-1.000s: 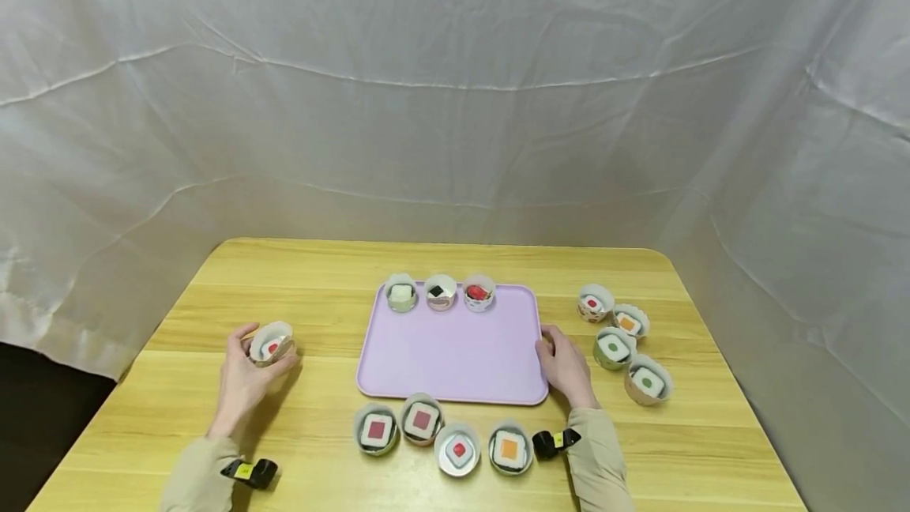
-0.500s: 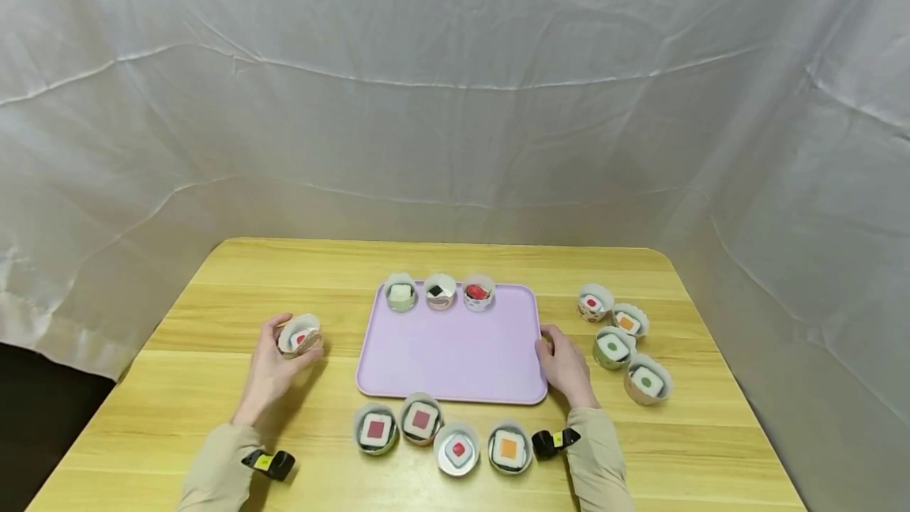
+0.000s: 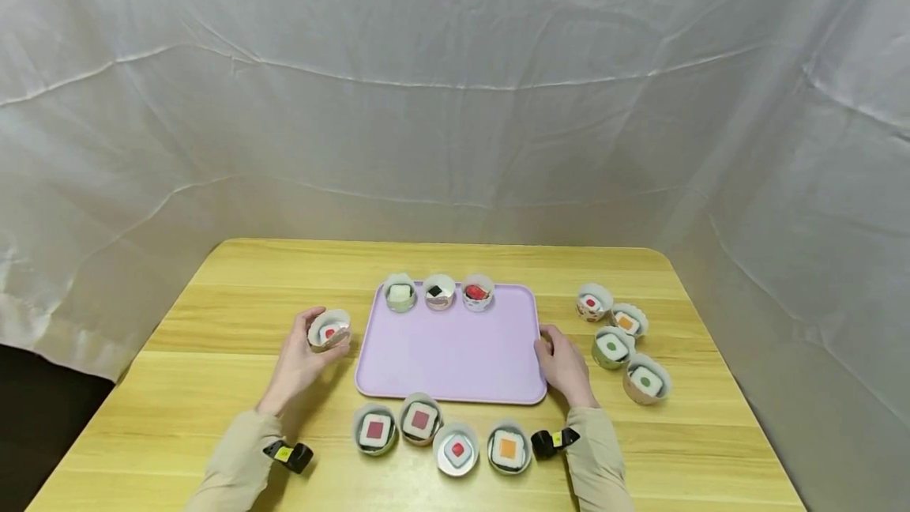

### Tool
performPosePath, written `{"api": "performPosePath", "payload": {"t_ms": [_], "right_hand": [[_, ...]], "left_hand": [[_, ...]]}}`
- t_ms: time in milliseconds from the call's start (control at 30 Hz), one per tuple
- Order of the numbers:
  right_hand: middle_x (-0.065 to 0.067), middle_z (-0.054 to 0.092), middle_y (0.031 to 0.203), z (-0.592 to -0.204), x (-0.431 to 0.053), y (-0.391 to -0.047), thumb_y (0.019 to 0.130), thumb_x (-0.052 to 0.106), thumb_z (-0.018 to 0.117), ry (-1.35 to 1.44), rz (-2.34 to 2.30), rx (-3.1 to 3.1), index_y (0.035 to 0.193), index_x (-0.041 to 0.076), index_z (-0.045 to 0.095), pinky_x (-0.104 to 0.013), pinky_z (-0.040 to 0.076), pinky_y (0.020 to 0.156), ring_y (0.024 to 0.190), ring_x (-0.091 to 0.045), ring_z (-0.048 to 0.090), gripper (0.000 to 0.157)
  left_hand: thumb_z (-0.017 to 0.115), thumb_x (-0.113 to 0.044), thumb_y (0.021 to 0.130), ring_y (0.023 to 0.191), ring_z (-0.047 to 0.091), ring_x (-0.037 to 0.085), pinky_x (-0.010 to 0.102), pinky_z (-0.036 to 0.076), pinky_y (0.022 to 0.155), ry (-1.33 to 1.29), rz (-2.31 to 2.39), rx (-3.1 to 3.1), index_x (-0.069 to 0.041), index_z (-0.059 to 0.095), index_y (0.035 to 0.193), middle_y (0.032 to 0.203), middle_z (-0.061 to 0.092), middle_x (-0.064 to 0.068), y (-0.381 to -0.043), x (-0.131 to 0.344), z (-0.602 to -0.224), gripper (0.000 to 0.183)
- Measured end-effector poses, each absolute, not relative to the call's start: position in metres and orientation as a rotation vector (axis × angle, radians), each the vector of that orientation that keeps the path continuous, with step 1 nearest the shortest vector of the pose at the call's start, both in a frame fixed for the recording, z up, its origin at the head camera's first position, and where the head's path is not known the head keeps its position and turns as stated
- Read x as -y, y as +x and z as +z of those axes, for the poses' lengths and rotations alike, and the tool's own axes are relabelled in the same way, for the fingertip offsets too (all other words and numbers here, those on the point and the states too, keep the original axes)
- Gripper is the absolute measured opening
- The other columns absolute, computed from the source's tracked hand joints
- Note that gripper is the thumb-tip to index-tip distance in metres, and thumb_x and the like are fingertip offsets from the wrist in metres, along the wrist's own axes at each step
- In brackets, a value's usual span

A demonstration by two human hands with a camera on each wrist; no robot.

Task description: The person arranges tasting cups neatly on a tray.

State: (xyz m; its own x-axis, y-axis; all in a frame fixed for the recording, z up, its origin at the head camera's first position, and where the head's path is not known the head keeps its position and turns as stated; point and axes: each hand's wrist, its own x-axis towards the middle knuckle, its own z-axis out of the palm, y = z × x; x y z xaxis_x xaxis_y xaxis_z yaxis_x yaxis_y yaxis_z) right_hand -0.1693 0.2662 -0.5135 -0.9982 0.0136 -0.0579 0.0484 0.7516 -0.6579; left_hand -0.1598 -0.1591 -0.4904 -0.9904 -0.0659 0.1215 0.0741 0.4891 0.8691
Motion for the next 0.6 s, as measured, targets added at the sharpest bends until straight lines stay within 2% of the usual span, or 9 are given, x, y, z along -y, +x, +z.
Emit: {"api": "performPosePath", "payload": {"t_ms": [600], "right_hand": [[-0.009, 0.055, 0.083, -0.516, -0.266, -0.170, 0.103, 0.017, 0.049, 0.043, -1.093, -2.898, 0.138, -0.003, 0.054, -0.029, 0.038, 0.065, 0.073, -0.019, 0.049, 0.040]], "left_hand": [[0.080, -0.001, 0.080, 0.125, 0.057, 0.044, 0.058, 0.045, 0.111, -0.158, -1.552, 2.666, 0.003, 0.041, 0.142, 0.135, 0.058, 0.031, -0.164, 0.131, -0.483, 0.073]]}}
